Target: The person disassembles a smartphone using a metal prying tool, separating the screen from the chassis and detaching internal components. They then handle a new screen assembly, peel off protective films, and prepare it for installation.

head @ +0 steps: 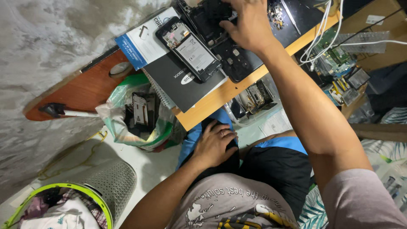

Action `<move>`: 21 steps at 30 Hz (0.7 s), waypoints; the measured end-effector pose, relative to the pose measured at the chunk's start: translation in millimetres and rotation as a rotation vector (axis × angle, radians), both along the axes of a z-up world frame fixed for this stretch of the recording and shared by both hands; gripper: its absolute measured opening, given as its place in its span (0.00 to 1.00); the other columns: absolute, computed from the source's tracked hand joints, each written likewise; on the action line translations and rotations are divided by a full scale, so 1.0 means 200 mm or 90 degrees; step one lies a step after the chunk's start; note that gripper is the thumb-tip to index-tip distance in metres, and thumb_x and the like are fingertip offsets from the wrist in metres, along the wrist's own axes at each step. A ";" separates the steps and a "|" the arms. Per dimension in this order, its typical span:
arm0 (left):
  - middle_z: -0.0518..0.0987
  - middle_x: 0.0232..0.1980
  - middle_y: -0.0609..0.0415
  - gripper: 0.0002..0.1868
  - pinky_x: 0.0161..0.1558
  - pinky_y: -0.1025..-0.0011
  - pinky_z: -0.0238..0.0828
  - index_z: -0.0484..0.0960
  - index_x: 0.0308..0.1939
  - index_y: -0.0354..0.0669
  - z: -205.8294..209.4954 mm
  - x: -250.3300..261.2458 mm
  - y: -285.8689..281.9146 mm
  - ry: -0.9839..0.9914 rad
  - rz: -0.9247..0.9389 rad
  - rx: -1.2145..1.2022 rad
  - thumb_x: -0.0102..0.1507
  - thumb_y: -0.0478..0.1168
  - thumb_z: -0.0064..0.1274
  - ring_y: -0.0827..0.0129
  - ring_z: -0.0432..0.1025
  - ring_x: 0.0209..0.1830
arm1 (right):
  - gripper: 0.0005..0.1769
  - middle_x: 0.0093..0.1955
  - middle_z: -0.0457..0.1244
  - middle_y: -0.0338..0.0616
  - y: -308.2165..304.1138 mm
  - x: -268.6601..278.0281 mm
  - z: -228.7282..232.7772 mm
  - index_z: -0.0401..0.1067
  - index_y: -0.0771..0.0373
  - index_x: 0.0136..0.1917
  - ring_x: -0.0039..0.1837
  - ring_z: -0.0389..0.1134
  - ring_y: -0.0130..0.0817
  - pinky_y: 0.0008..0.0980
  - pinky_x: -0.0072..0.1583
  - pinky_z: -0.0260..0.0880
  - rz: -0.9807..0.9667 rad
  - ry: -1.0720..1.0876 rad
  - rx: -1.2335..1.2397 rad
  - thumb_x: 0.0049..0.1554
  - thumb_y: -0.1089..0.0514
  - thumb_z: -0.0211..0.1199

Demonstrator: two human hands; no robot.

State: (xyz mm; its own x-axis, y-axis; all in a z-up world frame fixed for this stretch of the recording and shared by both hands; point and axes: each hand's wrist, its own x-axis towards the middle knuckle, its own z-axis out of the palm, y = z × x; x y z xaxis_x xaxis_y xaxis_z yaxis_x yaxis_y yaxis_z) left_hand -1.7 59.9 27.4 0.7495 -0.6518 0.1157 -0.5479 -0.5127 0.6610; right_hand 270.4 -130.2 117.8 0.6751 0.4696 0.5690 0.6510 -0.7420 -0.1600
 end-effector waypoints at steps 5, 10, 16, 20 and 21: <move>0.81 0.57 0.54 0.25 0.76 0.49 0.45 0.83 0.52 0.40 0.00 0.00 0.00 0.001 0.010 -0.010 0.57 0.51 0.63 0.61 0.65 0.69 | 0.23 0.53 0.68 0.52 0.01 0.05 -0.04 0.76 0.61 0.60 0.60 0.65 0.55 0.52 0.64 0.57 -0.035 0.039 -0.010 0.52 0.57 0.76; 0.81 0.57 0.52 0.25 0.75 0.47 0.44 0.84 0.51 0.39 -0.02 0.00 0.01 -0.004 0.010 -0.011 0.55 0.50 0.64 0.60 0.65 0.68 | 0.17 0.55 0.68 0.51 -0.03 0.07 -0.08 0.78 0.61 0.59 0.61 0.65 0.55 0.50 0.64 0.57 -0.033 0.061 0.004 0.58 0.57 0.75; 0.82 0.56 0.54 0.24 0.77 0.48 0.46 0.84 0.51 0.41 -0.03 -0.01 0.01 -0.001 0.011 -0.004 0.56 0.51 0.64 0.62 0.66 0.69 | 0.19 0.58 0.68 0.49 0.03 -0.02 0.01 0.77 0.62 0.59 0.62 0.66 0.53 0.51 0.65 0.59 -0.038 -0.045 -0.046 0.58 0.54 0.75; 0.81 0.56 0.52 0.24 0.76 0.48 0.45 0.84 0.51 0.41 -0.03 -0.01 0.00 0.011 0.012 0.011 0.56 0.52 0.63 0.60 0.64 0.69 | 0.20 0.59 0.68 0.48 0.26 -0.29 0.02 0.77 0.60 0.59 0.61 0.66 0.51 0.48 0.64 0.64 -0.067 0.067 -0.029 0.61 0.47 0.76; 0.81 0.57 0.52 0.24 0.76 0.49 0.45 0.84 0.51 0.41 -0.04 -0.01 0.01 0.006 0.010 0.007 0.57 0.52 0.62 0.61 0.64 0.70 | 0.30 0.58 0.67 0.54 0.31 -0.36 0.03 0.76 0.65 0.59 0.60 0.65 0.53 0.48 0.60 0.65 -0.056 0.065 -0.041 0.55 0.42 0.78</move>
